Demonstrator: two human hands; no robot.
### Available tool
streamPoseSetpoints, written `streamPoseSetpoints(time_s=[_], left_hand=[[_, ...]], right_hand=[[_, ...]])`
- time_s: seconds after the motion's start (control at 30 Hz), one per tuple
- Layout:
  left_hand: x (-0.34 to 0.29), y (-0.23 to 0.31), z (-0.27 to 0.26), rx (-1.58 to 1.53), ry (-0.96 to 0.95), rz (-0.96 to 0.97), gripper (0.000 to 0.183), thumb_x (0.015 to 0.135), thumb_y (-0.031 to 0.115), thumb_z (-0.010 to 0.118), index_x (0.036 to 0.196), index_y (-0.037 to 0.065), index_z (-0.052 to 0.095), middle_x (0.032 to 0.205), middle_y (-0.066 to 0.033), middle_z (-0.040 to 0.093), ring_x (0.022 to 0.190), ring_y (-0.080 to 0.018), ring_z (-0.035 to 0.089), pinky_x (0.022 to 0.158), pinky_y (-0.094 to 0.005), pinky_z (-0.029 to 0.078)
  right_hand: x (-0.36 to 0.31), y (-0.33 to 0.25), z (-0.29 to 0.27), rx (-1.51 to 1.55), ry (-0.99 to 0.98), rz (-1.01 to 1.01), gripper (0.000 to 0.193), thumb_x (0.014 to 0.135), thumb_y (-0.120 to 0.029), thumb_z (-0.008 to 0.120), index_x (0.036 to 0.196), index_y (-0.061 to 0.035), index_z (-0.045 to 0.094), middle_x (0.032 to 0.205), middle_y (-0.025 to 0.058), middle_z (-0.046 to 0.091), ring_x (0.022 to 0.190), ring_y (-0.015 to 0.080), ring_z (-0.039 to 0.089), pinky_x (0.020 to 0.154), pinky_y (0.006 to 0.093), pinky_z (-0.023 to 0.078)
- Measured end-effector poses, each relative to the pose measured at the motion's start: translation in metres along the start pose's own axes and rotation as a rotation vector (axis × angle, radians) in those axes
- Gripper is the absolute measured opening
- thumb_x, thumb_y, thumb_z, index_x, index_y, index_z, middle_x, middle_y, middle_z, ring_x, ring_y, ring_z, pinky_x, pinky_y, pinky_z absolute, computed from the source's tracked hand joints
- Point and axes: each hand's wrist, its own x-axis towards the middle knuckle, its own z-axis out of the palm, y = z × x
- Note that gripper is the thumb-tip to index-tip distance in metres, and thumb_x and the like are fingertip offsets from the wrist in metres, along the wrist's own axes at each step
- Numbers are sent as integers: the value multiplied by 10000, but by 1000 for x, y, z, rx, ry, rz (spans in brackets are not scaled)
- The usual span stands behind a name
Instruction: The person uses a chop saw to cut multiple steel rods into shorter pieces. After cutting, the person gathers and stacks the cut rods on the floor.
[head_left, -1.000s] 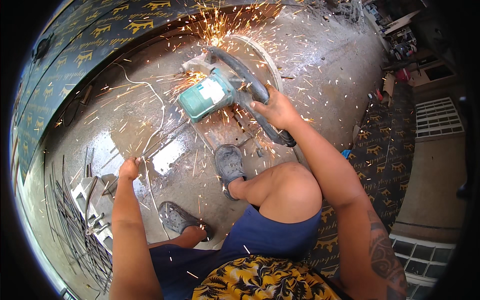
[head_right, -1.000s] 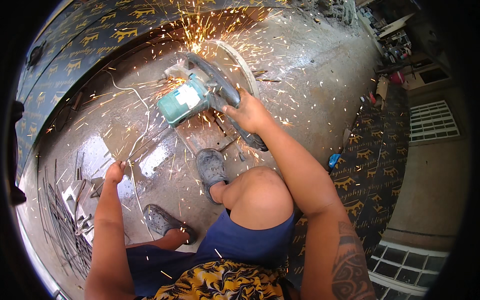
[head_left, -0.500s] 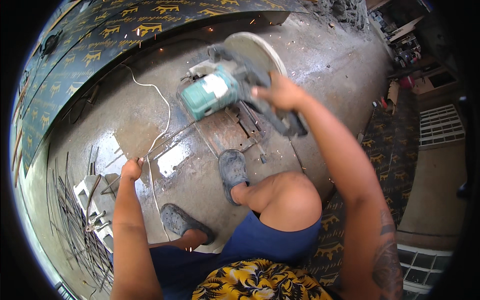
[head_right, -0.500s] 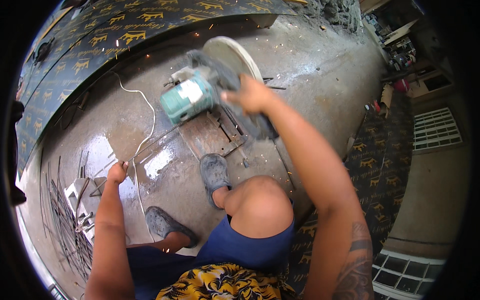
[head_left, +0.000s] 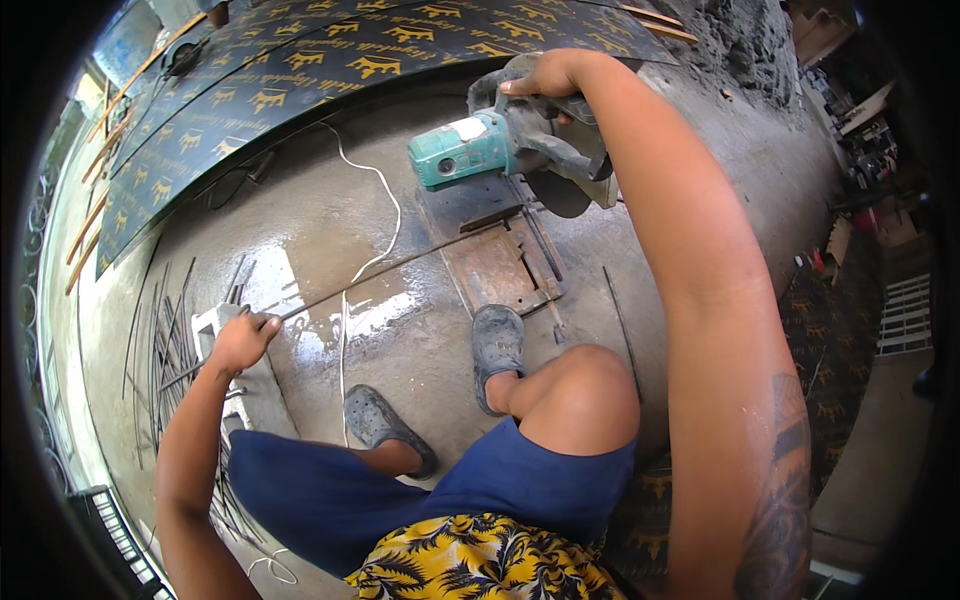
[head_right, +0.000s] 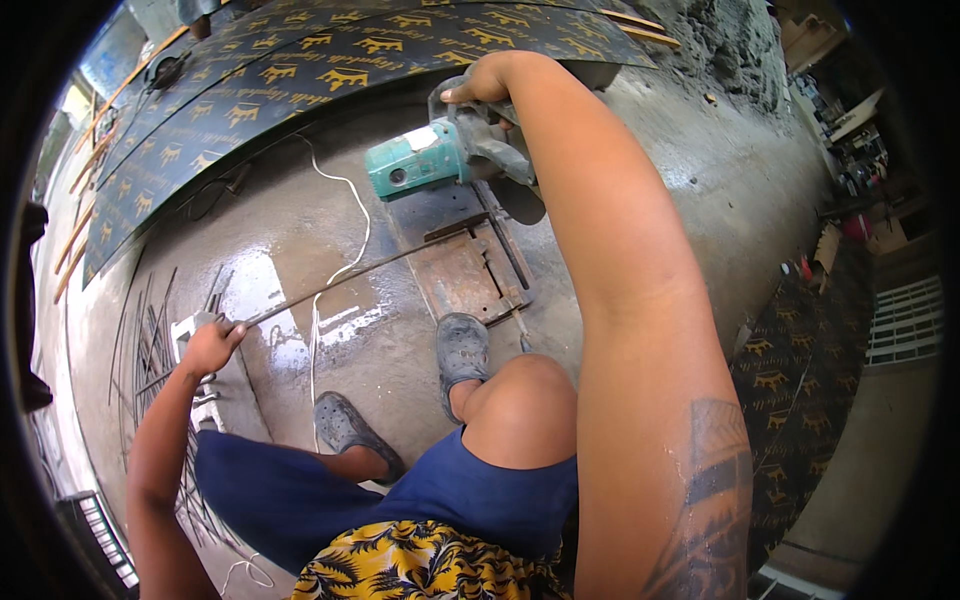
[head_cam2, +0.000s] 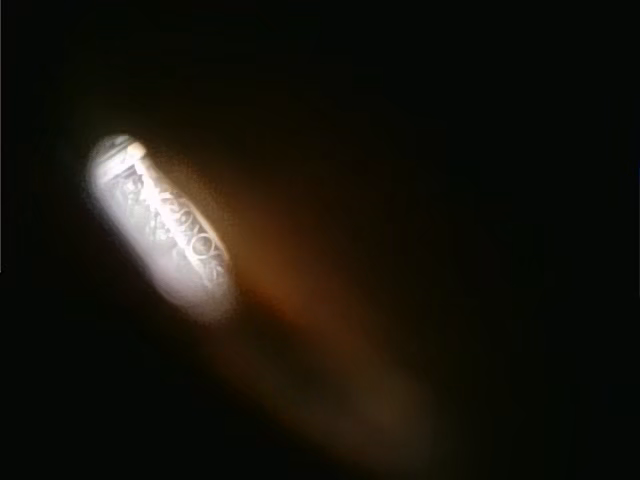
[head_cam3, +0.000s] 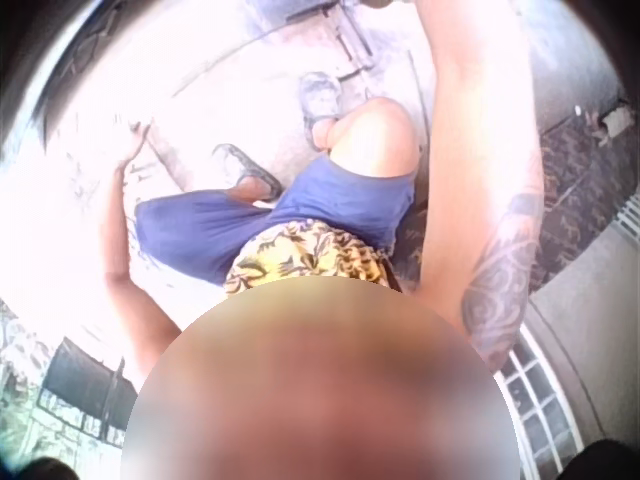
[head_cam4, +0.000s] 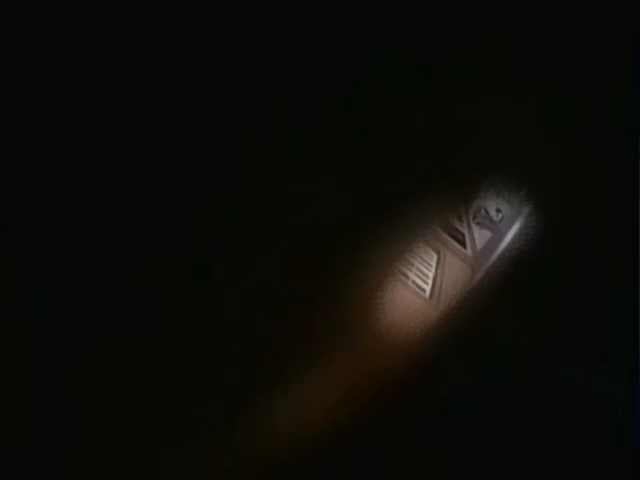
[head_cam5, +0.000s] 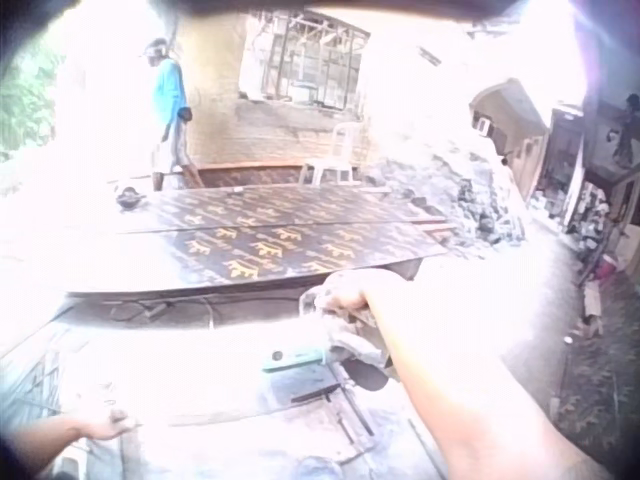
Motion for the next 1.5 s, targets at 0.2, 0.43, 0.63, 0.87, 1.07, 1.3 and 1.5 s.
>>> streamPoseSetpoints(time_s=[0.2, 0.43, 0.63, 0.87, 1.07, 1.3, 1.5], left_hand=[[-155, -64, 34, -61, 125, -232, 519, 1012, 462, 610, 847, -15, 732, 797, -281, 674, 792, -485, 668, 715, -532, 512], [-287, -110, 135, -356, 276, -516, 485, 1067, 345, 587, 796, -56, 612, 648, -205, 559, 604, -339, 529, 622, -469, 422], [-334, -117, 161, -566, 358, -691, 520, 1092, 355, 569, 745, -32, 546, 608, -67, 443, 597, -178, 384, 575, -409, 345], [-345, -117, 164, -605, 458, -714, 530, 1091, 360, 582, 729, -26, 541, 599, -49, 444, 586, -162, 385, 561, -392, 337], [-335, -113, 163, -588, 460, -731, 549, 1101, 366, 566, 712, -18, 511, 607, -40, 415, 593, -155, 354, 558, -392, 317], [-328, -141, 201, -680, 496, -654, 561, 1118, 387, 528, 751, -35, 498, 631, -31, 401, 620, -160, 333, 571, -390, 304], [-325, -145, 204, -696, 498, -634, 555, 1124, 384, 515, 762, -36, 512, 655, -15, 390, 634, -152, 329, 577, -379, 290]], right_hand=[[-1, 15, -20, -316, 157, -109, 966, 888, -826, 581, 1308, 35, 707, 1409, 267, 646, 1360, 425, 580, 1132, 485, 451], [-40, 14, -13, -147, 116, -154, 697, 1014, -596, 615, 1193, 71, 709, 976, 212, 745, 650, 291, 761, 667, 464, 606], [-11, 14, -22, 129, -88, 2, 512, 1082, -390, 560, 1257, 84, 639, 948, 211, 735, 689, 309, 772, 640, 465, 627], [-5, -10, -23, 266, -182, 207, 616, 997, -532, 606, 1335, -18, 605, 1053, 226, 734, 714, 302, 762, 655, 440, 650], [-17, 26, 12, 482, -130, 183, 502, 1058, -522, 597, 1219, -51, 659, 971, 118, 742, 644, 171, 706, 524, 337, 556], [-46, 67, 73, 650, -75, 147, 561, 1018, -551, 659, 1110, 2, 662, 875, 76, 685, 594, 133, 594, 490, 329, 514], [-67, 66, 94, 661, 62, 125, 599, 999, -519, 702, 1162, 52, 622, 906, 100, 699, 585, 143, 583, 483, 332, 510]])
